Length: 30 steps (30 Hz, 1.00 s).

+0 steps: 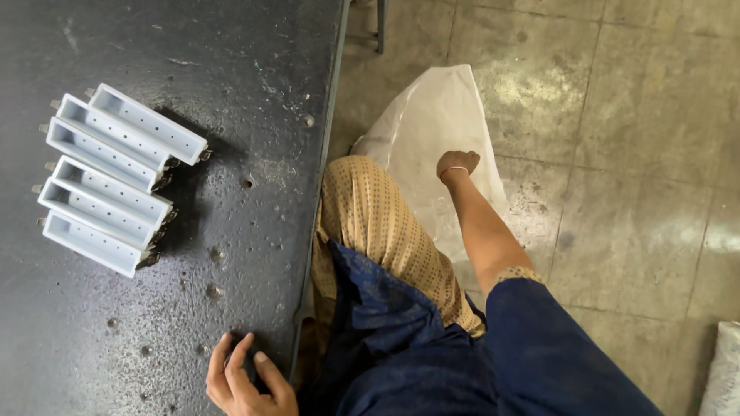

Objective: The person repeatedly picks white plastic components from a table, places each into a clear plastic bag, and folds the bag to seal it. They then place the wrapped items into a larger white bag on the floor. The process is repeated for several components.

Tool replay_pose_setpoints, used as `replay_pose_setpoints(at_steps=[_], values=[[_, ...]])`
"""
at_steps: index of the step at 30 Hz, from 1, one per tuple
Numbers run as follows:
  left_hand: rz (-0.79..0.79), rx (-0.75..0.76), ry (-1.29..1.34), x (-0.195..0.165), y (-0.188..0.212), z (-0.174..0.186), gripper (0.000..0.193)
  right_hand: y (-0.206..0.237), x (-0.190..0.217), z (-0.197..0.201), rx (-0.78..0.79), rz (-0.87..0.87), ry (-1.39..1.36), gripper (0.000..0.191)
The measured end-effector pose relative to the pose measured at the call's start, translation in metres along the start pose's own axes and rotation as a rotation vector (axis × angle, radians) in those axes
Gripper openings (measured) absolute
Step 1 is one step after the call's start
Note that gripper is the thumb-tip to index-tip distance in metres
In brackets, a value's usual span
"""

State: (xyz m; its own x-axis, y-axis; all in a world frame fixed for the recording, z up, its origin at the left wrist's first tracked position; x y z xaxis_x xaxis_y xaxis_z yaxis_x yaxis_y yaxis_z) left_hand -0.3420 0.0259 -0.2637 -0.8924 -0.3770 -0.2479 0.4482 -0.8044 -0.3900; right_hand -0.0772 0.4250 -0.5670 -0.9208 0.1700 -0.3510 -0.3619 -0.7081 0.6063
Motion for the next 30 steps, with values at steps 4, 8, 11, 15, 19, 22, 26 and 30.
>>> replay_pose_setpoints(at_steps=[4, 8, 11, 15, 19, 22, 26, 30], values=[[-0.028, -0.002, -0.026, 0.003, 0.001, -0.006, 0.023, 0.003, 0.003, 0.017, -0.399, 0.201, -0.193, 0.021], [-0.02, 0.031, -0.044, 0.007, 0.004, -0.003, 0.023, 0.03, 0.022, 0.027, -0.362, 0.439, -0.253, 0.023], [-0.024, 0.031, -0.047, 0.006, 0.008, 0.002, 0.023, 0.053, 0.035, 0.019, -0.157, 0.506, -0.199, 0.051], [0.01, -0.009, 0.045, 0.007, 0.016, 0.018, 0.025, 0.069, 0.032, 0.014, -0.089, 0.563, -0.236, 0.028], [0.052, -0.059, 0.132, 0.016, 0.021, 0.04, 0.026, 0.073, -0.013, 0.038, 0.141, 0.641, -1.013, 0.021], [0.059, -0.063, 0.134, 0.024, 0.024, 0.051, 0.026, 0.085, -0.049, 0.048, 0.438, 0.549, -1.311, 0.014], [0.031, -0.057, 0.162, 0.035, 0.035, 0.07, 0.027, 0.119, -0.091, 0.051, 0.414, 0.562, -1.405, 0.017], [0.058, -0.049, 0.203, 0.048, 0.05, 0.089, 0.025, 0.14, -0.11, 0.043, 0.318, 0.564, -1.354, 0.018]])
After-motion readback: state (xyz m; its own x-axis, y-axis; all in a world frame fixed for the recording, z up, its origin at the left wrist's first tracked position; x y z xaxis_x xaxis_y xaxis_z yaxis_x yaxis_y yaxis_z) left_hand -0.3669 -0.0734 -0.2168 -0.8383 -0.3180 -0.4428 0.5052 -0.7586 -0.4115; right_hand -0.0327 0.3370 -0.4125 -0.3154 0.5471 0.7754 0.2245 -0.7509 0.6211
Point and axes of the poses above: each hand's wrist, its own y-axis away from the middle knuckle, its own z-axis out of the back of the hand, x = y × z, the point moved 5 cm from there along -y, towards the middle knuckle, and after that the axes turned 13 degrees about -z, right-handed, at the moved point
